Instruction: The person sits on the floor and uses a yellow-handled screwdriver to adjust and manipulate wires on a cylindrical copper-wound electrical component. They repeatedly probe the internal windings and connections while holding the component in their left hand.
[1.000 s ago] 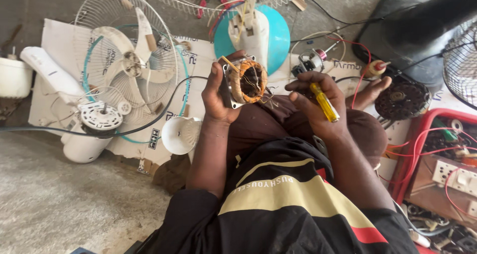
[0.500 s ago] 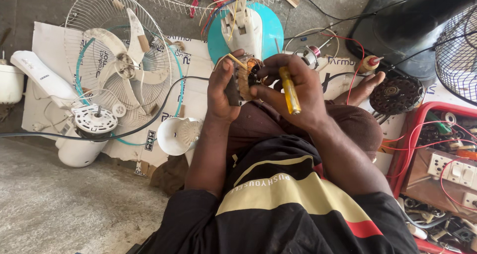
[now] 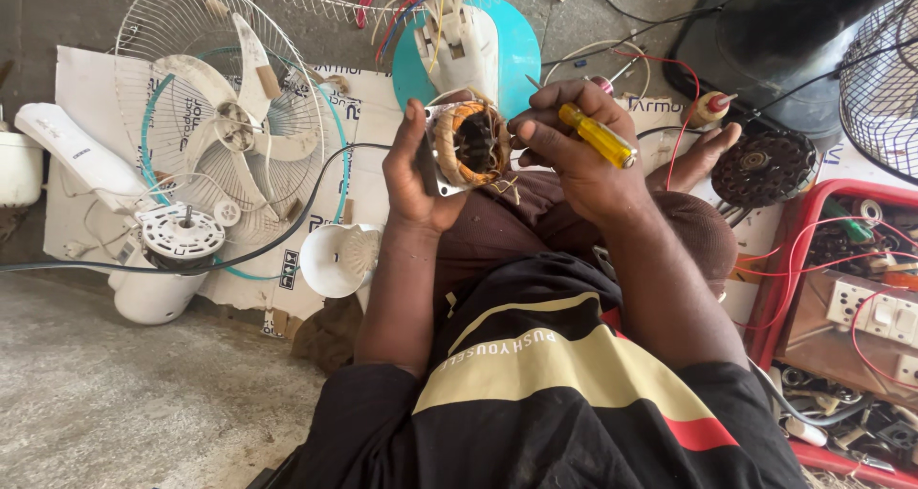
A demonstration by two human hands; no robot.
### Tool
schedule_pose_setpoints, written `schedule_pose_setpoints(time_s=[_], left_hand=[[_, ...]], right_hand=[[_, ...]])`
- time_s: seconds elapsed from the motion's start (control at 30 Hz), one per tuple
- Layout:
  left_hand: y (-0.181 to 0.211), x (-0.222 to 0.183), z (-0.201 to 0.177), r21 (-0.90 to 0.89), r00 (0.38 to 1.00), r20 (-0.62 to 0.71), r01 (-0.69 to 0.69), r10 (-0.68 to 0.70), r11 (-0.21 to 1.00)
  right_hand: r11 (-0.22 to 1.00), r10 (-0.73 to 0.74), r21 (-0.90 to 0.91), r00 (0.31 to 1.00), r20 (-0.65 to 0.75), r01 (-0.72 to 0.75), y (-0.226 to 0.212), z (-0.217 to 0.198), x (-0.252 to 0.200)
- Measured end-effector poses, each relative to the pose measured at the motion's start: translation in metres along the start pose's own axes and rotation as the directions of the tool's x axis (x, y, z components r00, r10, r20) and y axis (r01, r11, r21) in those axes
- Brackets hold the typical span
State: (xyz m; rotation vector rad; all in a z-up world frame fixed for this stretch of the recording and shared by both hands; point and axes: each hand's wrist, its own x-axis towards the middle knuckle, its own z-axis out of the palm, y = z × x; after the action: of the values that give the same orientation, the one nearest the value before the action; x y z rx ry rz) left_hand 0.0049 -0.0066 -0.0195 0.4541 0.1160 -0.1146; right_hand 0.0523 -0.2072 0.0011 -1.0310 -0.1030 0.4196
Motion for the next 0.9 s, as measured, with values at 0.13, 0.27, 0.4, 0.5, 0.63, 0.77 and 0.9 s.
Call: schedule_pose_setpoints(time_s=[0.13, 0.27, 0.4, 0.5, 0.63, 0.77, 0.9], left_hand=[[0.0, 0.002, 0.001, -0.027, 1.0, -0.02, 0.017, -0.018, 0.999], [0.001, 0.002, 0.0, -0.016, 1.0, -0.012, 0.011, -0.012, 1.0], [0.002, 0.001, 0.0, -0.052, 0.999, 0.017, 0.027, -0.026, 0.998], [0.003, 0.001, 0.002, -0.106, 0.997, -0.028, 0.071, -0.075, 0.992], [0.003, 0.001, 0.004, -0.13, 0.994, -0.03, 0.098, -0.103, 0.987], [0.003, 0.001, 0.004, -0.114, 0.993, 0.029, 0.116, -0.113, 0.987], [0.002, 0.001, 0.004, -0.105, 0.992, -0.015, 0.124, -0.126, 0.987]], right_hand=[[0.995, 0.049, 0.088, 0.999, -0.024, -0.046, 0.002, -0.005, -0.001], [0.99, 0.092, 0.11, 0.995, -0.041, -0.087, 0.003, -0.007, -0.001], [0.985, 0.118, 0.131, 0.99, -0.071, -0.108, 0.006, -0.005, -0.003], [0.982, 0.127, 0.149, 0.989, -0.072, -0.115, 0.008, -0.004, -0.003], [0.978, 0.139, 0.165, 0.988, -0.073, -0.125, 0.01, -0.004, -0.002], [0.984, 0.114, 0.15, 0.99, -0.085, -0.1, 0.013, -0.005, -0.001], [0.982, 0.112, 0.162, 0.989, -0.096, -0.096, 0.014, -0.006, -0.002]])
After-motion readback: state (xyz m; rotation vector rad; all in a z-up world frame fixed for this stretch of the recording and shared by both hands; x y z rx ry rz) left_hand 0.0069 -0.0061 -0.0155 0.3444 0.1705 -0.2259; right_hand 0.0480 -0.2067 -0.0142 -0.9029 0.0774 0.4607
